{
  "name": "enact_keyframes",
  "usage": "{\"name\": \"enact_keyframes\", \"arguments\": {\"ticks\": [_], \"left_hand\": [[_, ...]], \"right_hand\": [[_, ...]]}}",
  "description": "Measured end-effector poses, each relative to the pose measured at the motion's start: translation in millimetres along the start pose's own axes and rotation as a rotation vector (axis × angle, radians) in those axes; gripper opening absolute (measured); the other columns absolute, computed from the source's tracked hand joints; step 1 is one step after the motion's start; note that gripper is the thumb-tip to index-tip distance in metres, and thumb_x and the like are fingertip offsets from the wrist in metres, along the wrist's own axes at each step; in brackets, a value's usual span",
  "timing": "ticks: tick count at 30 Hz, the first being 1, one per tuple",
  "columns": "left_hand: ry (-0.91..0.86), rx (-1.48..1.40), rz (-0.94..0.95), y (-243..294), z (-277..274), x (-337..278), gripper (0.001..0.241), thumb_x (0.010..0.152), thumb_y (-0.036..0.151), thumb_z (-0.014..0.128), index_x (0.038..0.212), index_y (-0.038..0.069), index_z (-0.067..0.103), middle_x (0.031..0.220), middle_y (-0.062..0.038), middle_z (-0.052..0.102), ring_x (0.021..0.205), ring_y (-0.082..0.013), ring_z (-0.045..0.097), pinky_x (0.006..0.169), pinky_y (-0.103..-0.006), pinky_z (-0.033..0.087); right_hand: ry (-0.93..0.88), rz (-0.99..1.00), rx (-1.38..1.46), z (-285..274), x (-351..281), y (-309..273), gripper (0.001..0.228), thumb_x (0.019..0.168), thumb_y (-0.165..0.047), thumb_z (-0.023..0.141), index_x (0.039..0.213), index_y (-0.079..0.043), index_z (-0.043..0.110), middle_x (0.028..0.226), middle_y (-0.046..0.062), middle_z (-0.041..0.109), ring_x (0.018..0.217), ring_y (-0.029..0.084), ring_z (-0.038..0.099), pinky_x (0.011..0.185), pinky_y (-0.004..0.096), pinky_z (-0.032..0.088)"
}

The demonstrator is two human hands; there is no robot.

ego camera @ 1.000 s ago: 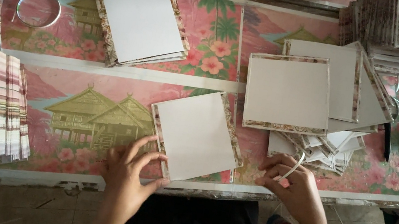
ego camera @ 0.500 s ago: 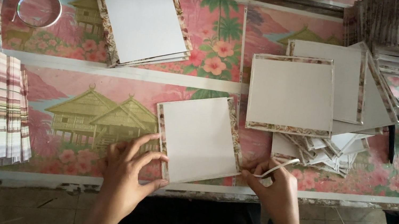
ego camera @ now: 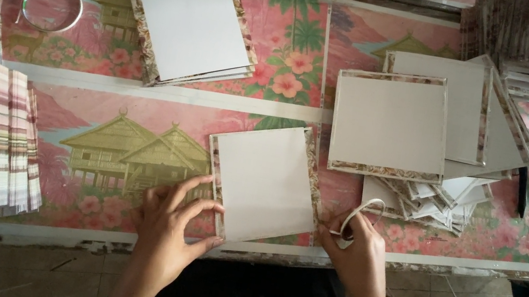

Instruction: The person assembles small notebooks by applying adhesive tape to the edges of white paper sheets and attaching them to patterned covers. They handle stacks of paper and covers, occasionally using scissors to cut tape, and organize the finished items into piles on a floral-patterned table.

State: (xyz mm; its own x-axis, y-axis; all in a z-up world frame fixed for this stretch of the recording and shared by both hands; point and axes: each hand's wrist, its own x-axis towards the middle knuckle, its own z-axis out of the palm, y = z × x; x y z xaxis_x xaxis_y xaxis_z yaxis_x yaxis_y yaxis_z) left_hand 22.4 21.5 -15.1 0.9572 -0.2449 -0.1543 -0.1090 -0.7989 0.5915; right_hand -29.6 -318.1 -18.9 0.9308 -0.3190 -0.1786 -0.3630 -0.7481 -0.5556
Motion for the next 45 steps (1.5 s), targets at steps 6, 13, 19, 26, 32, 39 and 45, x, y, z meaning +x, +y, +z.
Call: {"name": "enact_keyframes", "arguments": {"ticks": [6,13,19,26,32,39,45], "left_hand": [[0.143,0.042,0.069,-22.7,-0.8,8.9,0.050,0.067,0.046,0.099,0.112,0.044,0.078,0.160,0.015,0.055,0.130,-0.0369,0.053,0.089,-0.0572,0.048],[0.518,0.032,0.084,-21.0,12.5,12.1,0.056,0.075,0.034,0.088,0.128,0.028,0.072,0.149,-0.007,0.059,0.136,-0.0317,0.057,0.105,-0.0524,0.040],[0.373,-0.058,0.062,13.1,16.2,-12.7,0.026,0.083,0.031,0.083,0.109,0.032,0.077,0.145,0.010,0.066,0.116,-0.0325,0.052,0.099,-0.0497,0.043],[0.350,0.042,0.288,7.1,11.1,-10.1,0.037,0.085,0.023,0.084,0.118,0.038,0.078,0.153,0.020,0.063,0.118,-0.0244,0.059,0.093,-0.0501,0.041],[0.234,-0.027,0.296,-0.2,11.4,-6.3,0.024,0.090,0.032,0.084,0.114,0.029,0.083,0.144,0.022,0.069,0.115,-0.0295,0.050,0.092,-0.0410,0.047],[0.212,-0.036,0.243,6.2,6.5,-11.5,0.037,0.082,0.035,0.090,0.118,0.032,0.082,0.147,0.025,0.067,0.111,-0.0271,0.047,0.094,-0.0408,0.039],[0.228,-0.079,0.194,14.2,5.4,-15.2,0.036,0.081,0.028,0.090,0.116,0.029,0.081,0.147,0.021,0.068,0.111,-0.0274,0.047,0.090,-0.0375,0.044]], "right_hand": [[0.078,-0.388,-0.022,20.6,-16.1,-16.6,0.016,0.077,-0.004,0.074,0.088,-0.011,0.065,0.101,0.005,0.070,0.093,0.027,0.065,0.083,0.039,0.052],[-0.067,-0.602,0.116,73.4,-48.7,-70.7,0.016,0.087,-0.009,0.077,0.096,-0.012,0.064,0.090,0.008,0.070,0.081,0.029,0.070,0.071,0.040,0.055],[-0.056,-0.679,0.335,72.1,-59.2,-124.2,0.012,0.097,-0.011,0.079,0.099,-0.010,0.067,0.105,0.007,0.075,0.091,0.021,0.076,0.081,0.032,0.061],[0.071,-0.718,0.185,64.2,-70.5,-98.0,0.006,0.098,-0.012,0.077,0.104,-0.010,0.075,0.117,0.013,0.070,0.103,0.025,0.074,0.092,0.037,0.060],[0.176,-0.697,0.069,67.1,-82.6,-78.7,0.031,0.098,-0.012,0.079,0.129,-0.016,0.077,0.122,0.007,0.067,0.094,0.021,0.071,0.085,0.033,0.062],[0.196,-0.631,0.121,63.2,-81.6,-84.1,0.012,0.096,-0.014,0.081,0.107,-0.011,0.080,0.124,0.011,0.068,0.096,0.024,0.071,0.087,0.034,0.064],[0.175,-0.570,0.158,61.1,-78.4,-89.8,0.009,0.094,-0.020,0.082,0.096,-0.011,0.082,0.119,0.006,0.066,0.091,0.022,0.065,0.085,0.035,0.057]]}}
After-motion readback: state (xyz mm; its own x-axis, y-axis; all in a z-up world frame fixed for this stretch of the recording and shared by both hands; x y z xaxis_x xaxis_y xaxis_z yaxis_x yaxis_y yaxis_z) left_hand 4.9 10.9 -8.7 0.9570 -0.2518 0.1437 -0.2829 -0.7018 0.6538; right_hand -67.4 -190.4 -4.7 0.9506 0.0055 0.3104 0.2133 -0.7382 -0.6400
